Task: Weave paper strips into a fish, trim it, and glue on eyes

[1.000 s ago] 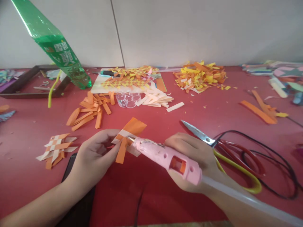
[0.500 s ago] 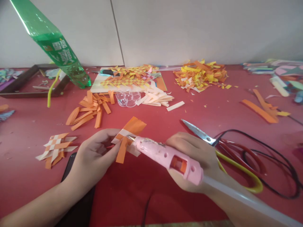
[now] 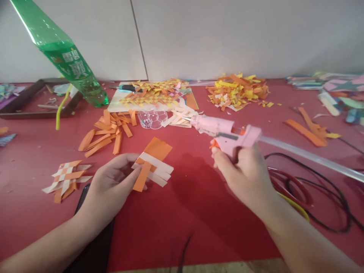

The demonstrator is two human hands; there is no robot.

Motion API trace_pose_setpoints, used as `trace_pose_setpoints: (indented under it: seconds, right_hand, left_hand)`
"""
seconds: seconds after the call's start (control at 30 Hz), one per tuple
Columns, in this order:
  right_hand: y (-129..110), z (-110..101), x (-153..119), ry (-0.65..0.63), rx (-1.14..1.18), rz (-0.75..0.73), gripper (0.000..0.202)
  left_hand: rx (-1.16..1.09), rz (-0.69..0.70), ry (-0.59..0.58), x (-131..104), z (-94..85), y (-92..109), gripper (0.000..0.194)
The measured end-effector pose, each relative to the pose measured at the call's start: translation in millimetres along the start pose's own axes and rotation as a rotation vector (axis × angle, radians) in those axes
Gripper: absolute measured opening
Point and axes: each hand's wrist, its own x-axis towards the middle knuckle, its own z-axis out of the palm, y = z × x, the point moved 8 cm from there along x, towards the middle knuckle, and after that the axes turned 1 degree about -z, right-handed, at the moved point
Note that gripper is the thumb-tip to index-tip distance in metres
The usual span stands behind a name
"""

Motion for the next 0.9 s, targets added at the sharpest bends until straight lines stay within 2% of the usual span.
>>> trace_pose_setpoints:
  seconds: [0.03, 0.1, 0.17, 0.27, 0.4, 0.47, 0.5, 0.57, 0.6, 0.67, 0.7, 0.8, 0.9]
  right_hand:
    - [4.8, -0.8, 3.3, 0.001, -0.012, 0.064, 0.026]
    - [6.8, -4.0, 9.0, 0.033, -0.075, 0.075, 0.03]
    - [2.2, -4.1, 13.1, 0.061, -0.184, -0.037, 0.035]
    - [0.3, 9.5, 15.0, 0.005, -0.357, -0.222, 0.039]
    - [3.0, 19.1, 13.9, 0.008, -0.407, -0.28, 0.022]
    - [-8.0, 13.5, 8.6, 0.094, -0.386, -0.319, 0.02]
    - [-19.0, 8.3, 2.8, 0.159, -0.346, -0.378, 0.018]
    - [-47.4, 2.2, -15.3, 0.209, -0.208, -0.575, 0.019]
    - [-64.3, 1.2, -28.8, 0.194, -0.113, -0.728, 0.024]
    - [-86.4, 8.5, -50.5, 0.046, -0.027, -0.885, 0.033]
    - [-92.4, 12.7, -58.2, -0.019, -0.025, -0.904, 0.034]
    - [-100.1, 13.4, -72.1, -0.057, -0.005, -0.911, 0.029]
    - [-92.6, 12.4, -66.7, -0.116, 0.133, -0.782, 0.015]
  left_hand:
    - [-0.014, -0.017, -0.009, 0.4, 0.4, -1.8, 0.014]
    - [-0.045, -0.044, -0.031, 0.8, 1.5, -5.4, 0.016]
    - [-0.078, -0.058, -0.051, 0.5, 2.6, -8.5, 0.017]
    - [-0.121, -0.062, -0.091, -1.1, 6.2, -10.0, 0.018]
    - [-0.158, -0.061, -0.178, -4.3, 15.4, -7.6, 0.015]
    - [-0.159, -0.078, -0.212, -6.1, 19.5, -7.3, 0.013]
    - [-0.153, -0.09, -0.224, -7.0, 21.3, -7.6, 0.013]
    - [-0.134, -0.11, -0.244, -9.0, 24.5, -8.2, 0.013]
    - [-0.12, -0.118, -0.255, -10.0, 26.2, -8.3, 0.013]
    - [-0.076, -0.117, -0.278, -11.9, 29.3, -8.0, 0.013]
    - [-0.039, -0.111, -0.294, -12.7, 31.0, -7.9, 0.013]
    - [0.081, -0.066, -0.348, -15.1, 35.5, -7.8, 0.01]
    - [0.122, -0.029, -0.378, -16.9, 36.9, -9.0, 0.015]
